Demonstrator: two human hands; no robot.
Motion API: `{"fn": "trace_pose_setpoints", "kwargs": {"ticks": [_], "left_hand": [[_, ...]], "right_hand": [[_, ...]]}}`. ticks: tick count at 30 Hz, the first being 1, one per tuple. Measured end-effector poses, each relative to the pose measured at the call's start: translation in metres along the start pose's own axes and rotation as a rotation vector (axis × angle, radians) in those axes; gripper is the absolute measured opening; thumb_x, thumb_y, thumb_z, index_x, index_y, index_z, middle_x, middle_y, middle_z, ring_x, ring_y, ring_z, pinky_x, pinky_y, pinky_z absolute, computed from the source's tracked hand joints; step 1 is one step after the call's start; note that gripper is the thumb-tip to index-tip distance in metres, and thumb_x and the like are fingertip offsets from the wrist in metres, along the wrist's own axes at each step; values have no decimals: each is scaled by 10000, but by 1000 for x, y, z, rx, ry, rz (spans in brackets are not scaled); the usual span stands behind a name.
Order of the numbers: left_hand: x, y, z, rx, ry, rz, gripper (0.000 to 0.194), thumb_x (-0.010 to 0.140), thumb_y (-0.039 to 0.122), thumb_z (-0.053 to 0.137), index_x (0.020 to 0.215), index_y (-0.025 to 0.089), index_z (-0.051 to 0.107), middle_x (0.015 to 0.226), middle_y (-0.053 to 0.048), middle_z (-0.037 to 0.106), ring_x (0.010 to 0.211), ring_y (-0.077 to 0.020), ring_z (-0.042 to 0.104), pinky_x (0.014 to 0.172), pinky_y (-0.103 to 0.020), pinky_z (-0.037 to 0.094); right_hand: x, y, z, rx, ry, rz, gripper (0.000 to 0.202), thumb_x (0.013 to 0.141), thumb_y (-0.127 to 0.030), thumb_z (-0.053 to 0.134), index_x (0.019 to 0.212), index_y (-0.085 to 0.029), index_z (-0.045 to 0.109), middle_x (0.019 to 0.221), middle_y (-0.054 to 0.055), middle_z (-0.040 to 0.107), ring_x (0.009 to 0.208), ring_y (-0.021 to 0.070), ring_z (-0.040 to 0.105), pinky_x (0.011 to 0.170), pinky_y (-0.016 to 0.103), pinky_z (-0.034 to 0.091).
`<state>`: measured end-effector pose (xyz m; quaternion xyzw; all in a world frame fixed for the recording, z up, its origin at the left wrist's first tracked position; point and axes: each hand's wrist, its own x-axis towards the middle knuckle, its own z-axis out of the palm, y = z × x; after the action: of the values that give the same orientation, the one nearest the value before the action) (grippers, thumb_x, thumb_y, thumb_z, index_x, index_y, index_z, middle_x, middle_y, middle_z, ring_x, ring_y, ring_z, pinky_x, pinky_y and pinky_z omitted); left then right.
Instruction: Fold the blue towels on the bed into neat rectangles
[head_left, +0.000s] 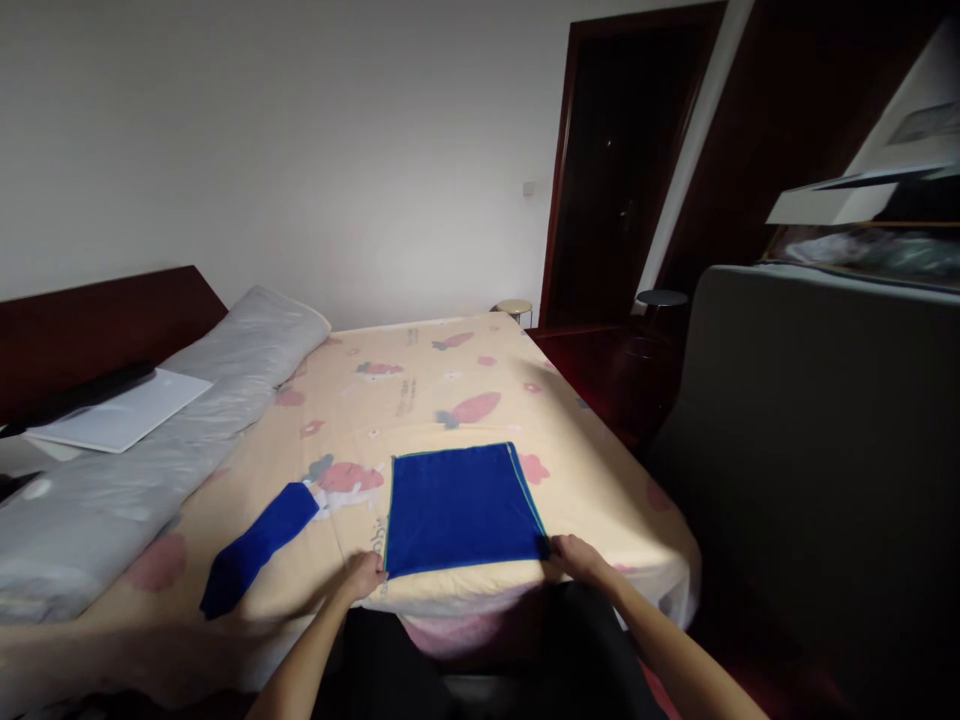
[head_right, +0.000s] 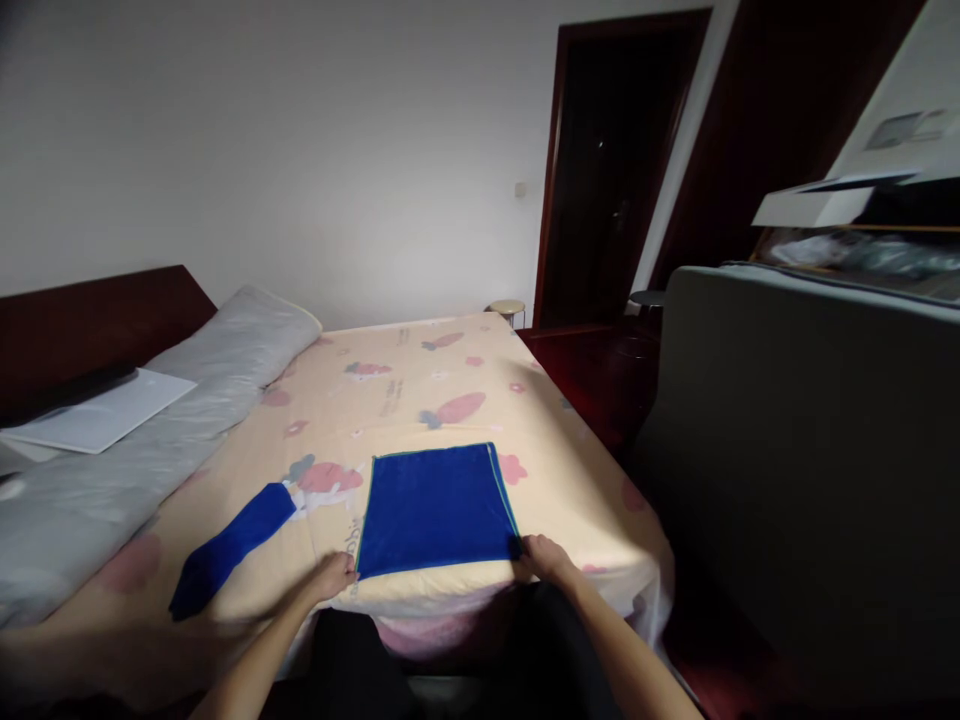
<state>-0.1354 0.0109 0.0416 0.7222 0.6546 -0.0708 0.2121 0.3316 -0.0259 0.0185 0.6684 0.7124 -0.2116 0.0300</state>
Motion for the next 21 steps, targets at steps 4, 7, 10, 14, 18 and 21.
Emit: {"fn": "trace_pose_setpoints", "kwargs": {"ticks": [4,7,10,14,18,21], "left_hand": [[0,0,1,20,8,3,67,768,212,577,751,182,635,766,-11,671,779,-177,611,667,-241,372],[0,-1,1,25,12,8,65,772,218,576,754,187,630,788,-16,677,789,-178,613,660,-238,367],[0,-2,0,21,16,13,62,775,223,575,767,195,630,804,-10,682,801,-172,612,663,-232,365],[0,-3,-1,18,19,11,56,772,216,577,777,199,631,803,-2,682,797,-160,609,665,-224,364],[-3,-3,-1,17,23,11,47,760,197,584,755,188,630,776,-9,674,769,-159,606,651,-229,359],[-4,-2,-2,10,34,6,45,746,226,614,731,185,628,740,-9,661,735,-166,602,634,-240,356]], "right_hand": [[1,0,4,-7,9,-3,274,819,-189,485,1014,-155,675,972,120,710,904,226,645,712,275,398],[1,-1,5,-6,21,-14,281,820,-176,467,1006,-153,677,978,119,708,908,227,643,723,277,398],[0,-2,2,2,28,-30,271,810,-168,468,973,-170,684,956,98,711,893,218,642,711,266,393],[-3,-3,-2,14,27,-39,256,801,-164,472,932,-170,691,903,92,715,845,208,645,675,256,380],[-6,-4,-5,20,26,-33,218,789,-189,510,905,-175,694,885,84,712,824,207,639,659,256,368],[-5,-1,-8,18,26,-23,198,824,-236,510,885,-192,693,873,73,711,822,208,640,656,259,365]]}}
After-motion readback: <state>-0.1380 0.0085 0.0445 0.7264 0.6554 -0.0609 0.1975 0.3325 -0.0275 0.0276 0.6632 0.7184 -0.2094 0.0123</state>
